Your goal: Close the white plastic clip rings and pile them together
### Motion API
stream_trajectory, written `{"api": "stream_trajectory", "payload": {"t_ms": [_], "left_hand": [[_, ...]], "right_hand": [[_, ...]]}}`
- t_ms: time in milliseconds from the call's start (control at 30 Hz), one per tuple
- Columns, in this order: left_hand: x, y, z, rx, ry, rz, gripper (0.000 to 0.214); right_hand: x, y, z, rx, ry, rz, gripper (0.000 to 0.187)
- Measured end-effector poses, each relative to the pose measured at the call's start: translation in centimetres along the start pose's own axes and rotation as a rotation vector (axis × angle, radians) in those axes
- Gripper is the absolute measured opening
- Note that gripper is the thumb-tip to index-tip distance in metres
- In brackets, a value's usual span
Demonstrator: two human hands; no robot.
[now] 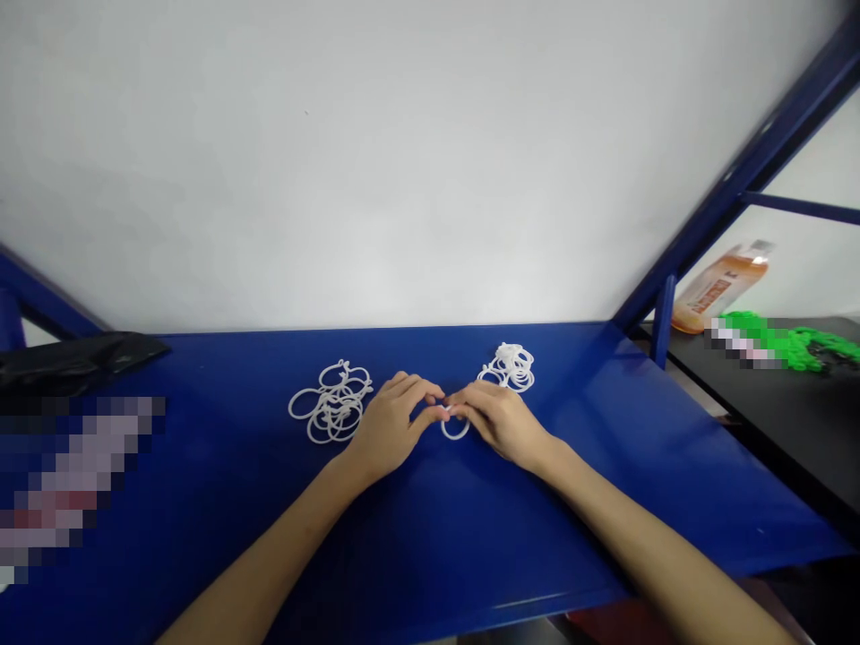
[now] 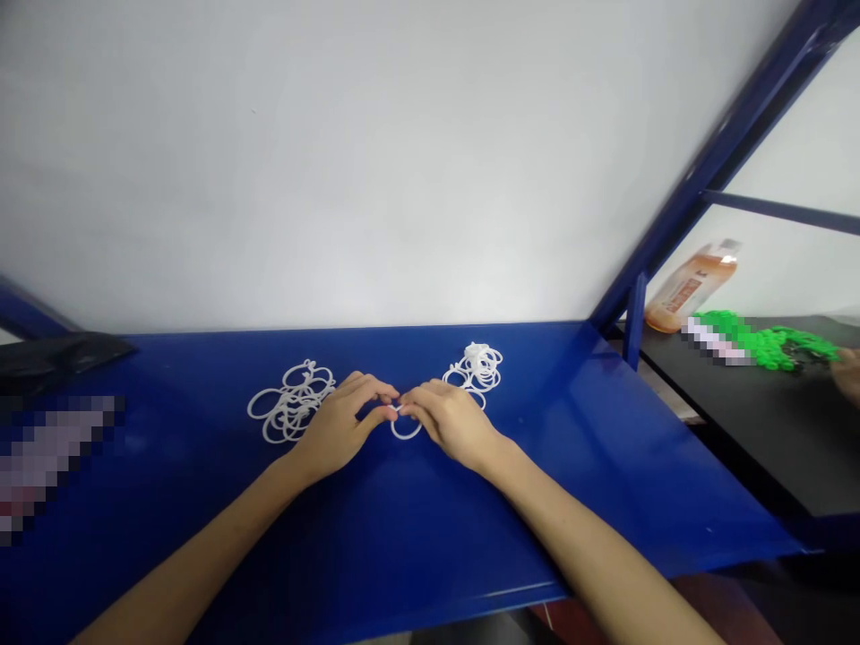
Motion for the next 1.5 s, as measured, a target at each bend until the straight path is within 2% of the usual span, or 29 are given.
{"api": "stream_trajectory", "payload": {"t_ms": [100,200,267,400,500,600,733,900,1100,1233,1367,1500], "left_hand": [[-0.4,-1.5,-0.6,-0.058,0.091,-0.35,0.034],[-1.5,-3.7,-1.0,-0.257,0.168,-0.629,0.046],[-1.9,-4.6,-0.9,-0.342,0.173,-0.742,0.048],[-1.4,-4.6,-0.7,-0.277,0.127,-0.751,0.039],[-0.6,-4.0,-0.7,-0.184,0.094,-0.61,0.03],[0.2,-3.3,-0.7,-0.1,0.02,-0.431,0.025],[0.9,-2.3,-0.5,0.001,-0.085,-0.283,0.03],[0.8,-1.3,-0.1,0.089,-0.094,-0.18,0.037],[0.0,-2.0,-0.2,0.007,-0.018,-0.287,0.045],[0.5,-3.1,-0.2,-0.072,-0.058,-0.361,0.048],[0.9,-3.1,-0.1,-0.058,-0.061,-0.316,0.045],[0.7,-2.4,-0.2,-0.02,-0.039,-0.296,0.043]], "right_hand": [[-2.1,2.7,0.6,0.109,0.14,0.129,0.024],[-5.7,6.3,2.2,0.328,0.368,0.33,0.028],[-7.3,8.4,3.4,0.474,0.445,0.372,0.03],[-8.0,11.3,5.3,0.726,0.483,0.245,0.032],[-7.7,11.8,5.8,0.79,0.495,0.201,0.03],[-7.2,11.7,5.5,0.782,0.45,0.217,0.027],[-6.7,11.3,5.1,0.752,0.384,0.226,0.025],[-6.7,10.5,4.5,0.725,0.363,0.265,0.025],[-7.2,9.2,3.8,0.646,0.415,0.321,0.025],[-6.9,8.0,3.1,0.552,0.403,0.335,0.021],[-5.7,7.1,2.5,0.447,0.347,0.359,0.021],[-4.0,6.4,2.1,0.343,0.229,0.421,0.019]]}}
Point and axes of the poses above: each hand's wrist, its own z-axis away from the middle knuckle, its own x-axis out of the palm, y = z × x, the point moved 6 cm from there along -z, towards the middle knuckle, and after that the axes turned 13 degrees about -x, right-handed, at the moved point
